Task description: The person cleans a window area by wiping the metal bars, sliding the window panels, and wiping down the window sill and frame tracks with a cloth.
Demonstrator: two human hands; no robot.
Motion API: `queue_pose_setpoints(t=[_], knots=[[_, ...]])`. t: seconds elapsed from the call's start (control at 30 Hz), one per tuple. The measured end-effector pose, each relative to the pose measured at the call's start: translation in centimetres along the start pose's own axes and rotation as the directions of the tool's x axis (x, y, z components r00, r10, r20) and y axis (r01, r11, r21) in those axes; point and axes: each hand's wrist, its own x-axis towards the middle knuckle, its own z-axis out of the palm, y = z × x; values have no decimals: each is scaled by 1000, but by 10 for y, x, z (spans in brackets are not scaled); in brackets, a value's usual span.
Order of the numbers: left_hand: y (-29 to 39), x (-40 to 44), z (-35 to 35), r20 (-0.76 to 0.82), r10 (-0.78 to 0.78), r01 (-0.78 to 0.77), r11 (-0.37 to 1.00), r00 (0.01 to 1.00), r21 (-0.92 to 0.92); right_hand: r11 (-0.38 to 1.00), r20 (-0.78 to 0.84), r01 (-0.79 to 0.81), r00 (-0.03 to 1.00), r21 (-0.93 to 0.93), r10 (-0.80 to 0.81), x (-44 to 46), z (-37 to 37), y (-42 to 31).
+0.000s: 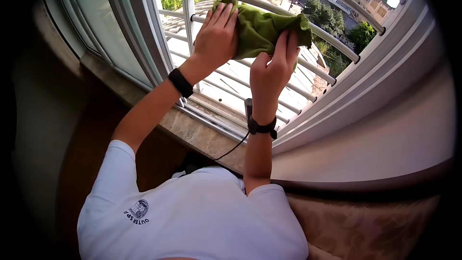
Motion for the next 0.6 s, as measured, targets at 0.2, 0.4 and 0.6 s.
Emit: queue_pose_setpoints(t=[0.2, 0.4, 0.6], knots=[[-16, 12, 16, 189, 76, -35, 977, 979, -210, 893, 168, 217, 972, -394, -162, 9, 12, 27], [1, 23, 35, 225, 39, 17, 971, 974, -240, 823, 318, 68, 938, -563, 140, 35, 25, 22], [-2, 18, 46, 105, 16, 17, 953, 994, -301, 858, 110, 148, 988, -491, -108, 11, 36, 41]])
